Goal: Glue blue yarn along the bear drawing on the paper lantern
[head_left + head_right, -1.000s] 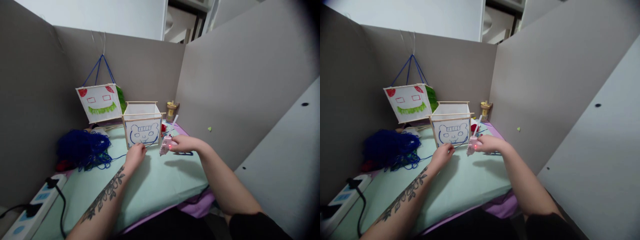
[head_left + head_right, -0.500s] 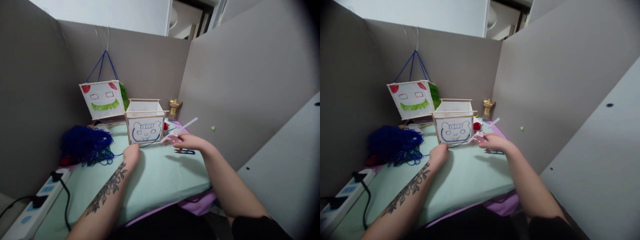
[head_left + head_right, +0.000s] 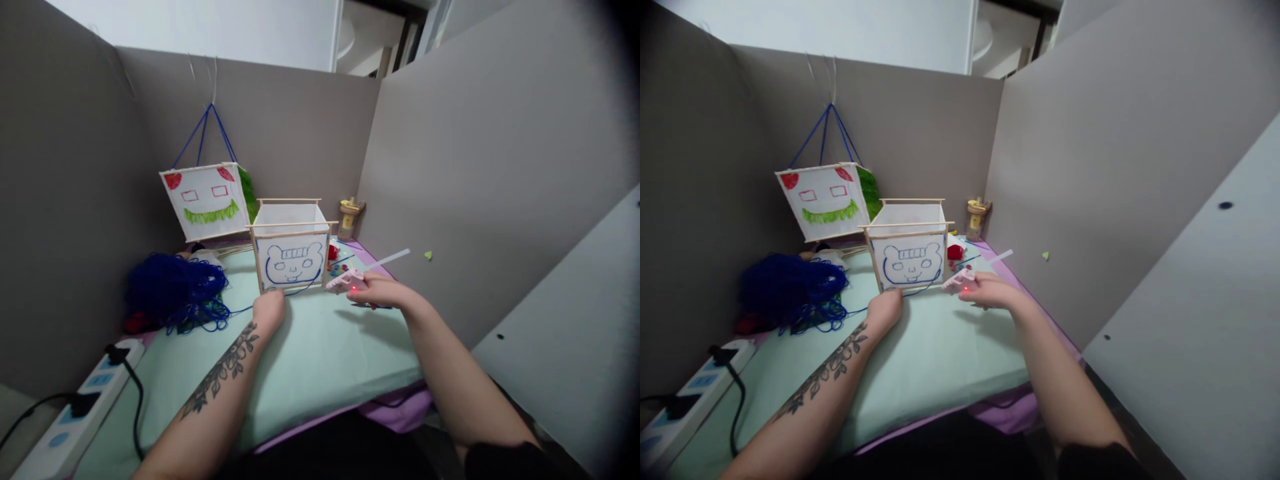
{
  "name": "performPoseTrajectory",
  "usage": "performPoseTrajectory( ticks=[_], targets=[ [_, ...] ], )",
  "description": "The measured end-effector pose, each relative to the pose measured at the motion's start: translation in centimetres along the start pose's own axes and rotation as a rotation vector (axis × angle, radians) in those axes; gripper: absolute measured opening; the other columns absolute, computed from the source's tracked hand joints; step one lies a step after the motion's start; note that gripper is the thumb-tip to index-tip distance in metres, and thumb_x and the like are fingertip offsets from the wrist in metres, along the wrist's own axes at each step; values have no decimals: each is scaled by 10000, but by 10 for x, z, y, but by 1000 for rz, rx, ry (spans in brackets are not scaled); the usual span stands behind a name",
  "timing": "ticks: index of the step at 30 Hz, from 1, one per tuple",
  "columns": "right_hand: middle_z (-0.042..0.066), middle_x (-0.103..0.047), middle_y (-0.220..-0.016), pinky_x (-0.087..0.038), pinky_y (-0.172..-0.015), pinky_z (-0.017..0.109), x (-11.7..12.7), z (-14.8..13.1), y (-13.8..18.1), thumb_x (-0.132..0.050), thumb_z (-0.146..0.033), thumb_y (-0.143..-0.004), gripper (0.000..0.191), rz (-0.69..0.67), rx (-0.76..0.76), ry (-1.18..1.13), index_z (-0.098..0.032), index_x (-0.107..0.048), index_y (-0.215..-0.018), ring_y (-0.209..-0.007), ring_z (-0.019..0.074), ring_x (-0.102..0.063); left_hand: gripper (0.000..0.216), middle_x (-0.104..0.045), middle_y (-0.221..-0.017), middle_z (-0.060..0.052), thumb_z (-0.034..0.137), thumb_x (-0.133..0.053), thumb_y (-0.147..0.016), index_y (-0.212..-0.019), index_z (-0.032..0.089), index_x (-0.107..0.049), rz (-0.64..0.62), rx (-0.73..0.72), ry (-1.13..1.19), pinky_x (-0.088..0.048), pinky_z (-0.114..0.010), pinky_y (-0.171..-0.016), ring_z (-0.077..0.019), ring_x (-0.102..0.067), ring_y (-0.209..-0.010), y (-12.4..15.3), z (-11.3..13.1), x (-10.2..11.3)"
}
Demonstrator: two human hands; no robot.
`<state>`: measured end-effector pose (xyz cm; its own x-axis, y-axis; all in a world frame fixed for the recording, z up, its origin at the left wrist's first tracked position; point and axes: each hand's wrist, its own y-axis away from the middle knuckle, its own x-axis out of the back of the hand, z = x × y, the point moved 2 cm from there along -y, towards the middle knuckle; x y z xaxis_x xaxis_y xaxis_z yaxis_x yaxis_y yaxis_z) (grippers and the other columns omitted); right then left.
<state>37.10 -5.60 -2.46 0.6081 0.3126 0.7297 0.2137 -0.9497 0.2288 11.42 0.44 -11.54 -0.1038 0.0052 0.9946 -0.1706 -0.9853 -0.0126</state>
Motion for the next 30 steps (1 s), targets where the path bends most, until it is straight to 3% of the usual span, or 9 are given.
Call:
performPoseTrajectory(
  ticks=[4, 8, 11, 13, 17, 19, 22, 25, 30],
  targets=[
    [20, -617, -728, -424, -437, 208, -4, 6, -4, -623, -362, -737, 317, 44, -15, -40, -180, -646, -996, -509, 96, -521, 351, -691, -973, -186, 197, -345, -906, -1175, 118, -556, 45, 5, -8, -503, -359, -750, -271, -673, -916, 2, 0, 3],
    [9, -611, -684, -420, -441, 212, -8, 13, -9, -629, -350, -732, 316, 72, -17, -78, -181, -646, -999, -509, 106, -523, 307, -683, -978, -201, 138, -398, -861, -1102, 99, -585, -17, 30, -19, -503, -356, -729, -279, -677, -910, 0, -1, -3],
    [4, -600, -626, -411, -457, 221, -9, 18, -13, -617, -345, -742, 294, 146, -39, -104, -168, -645, -975, -508, 118, -533, 295, -679, -909, -179, 86, -395, -840, -1058, 96, -595, 9, -18, -31, -499, -357, -720, -275, -674, -872, 2, -1, -5],
    [4, -599, -603, -403, -468, 228, -10, 21, -16, -615, -352, -748, 272, 224, -59, -94, -165, -648, -943, -505, 125, -537, 251, -665, -884, -160, 102, -391, -859, -999, 112, -600, 135, -66, 2, -494, -356, -750, -262, -657, -884, 4, 1, 0],
    [12, -634, -656, -388, -478, 234, -16, 26, -24, -631, -371, -739, 250, 339, -89, -69, -176, -652, -893, -522, 130, -546, 186, -636, -935, -130, 210, -379, -920, -918, 167, -559, 599, -201, 315, -482, -344, -819, -224, -614, -923, 12, 1, 19],
    [21, -649, -697, -385, -481, 231, -20, 29, -29, -641, -397, -731, 268, 378, -97, -79, -175, -654, -880, -533, 127, -549, 157, -639, -858, -84, 225, -373, -928, -958, 184, -522, 696, -202, 537, -491, -311, -746, -193, -624, -805, 14, -1, 23],
    [24, -650, -715, -391, -493, 226, -27, 33, -37, -639, -443, -728, 309, 447, -103, -100, -172, -660, -874, -549, 127, -556, 186, -640, -797, -45, 240, -381, -924, -1065, 179, -485, 690, -120, 709, -475, -279, -648, -172, -621, -690, 12, -4, 24],
    [18, -632, -671, -398, -502, 233, -33, 37, -43, -631, -496, -727, 372, 470, -136, -92, -169, -662, -900, -551, 138, -558, 278, -652, -862, -47, 305, -488, -885, -1132, 178, -507, 629, -123, 652, -471, -271, -664, -173, -627, -741, 12, -5, 27],
    [16, -644, -668, -422, -543, 254, -36, 41, -45, -629, -495, -740, 359, 474, -132, -87, -180, -671, -908, -546, 143, -563, 162, -656, -914, -58, 317, -522, -873, -867, 203, -636, 519, -124, 410, -449, -262, -706, -180, -612, -817, 15, -7, 37]
  ],
)
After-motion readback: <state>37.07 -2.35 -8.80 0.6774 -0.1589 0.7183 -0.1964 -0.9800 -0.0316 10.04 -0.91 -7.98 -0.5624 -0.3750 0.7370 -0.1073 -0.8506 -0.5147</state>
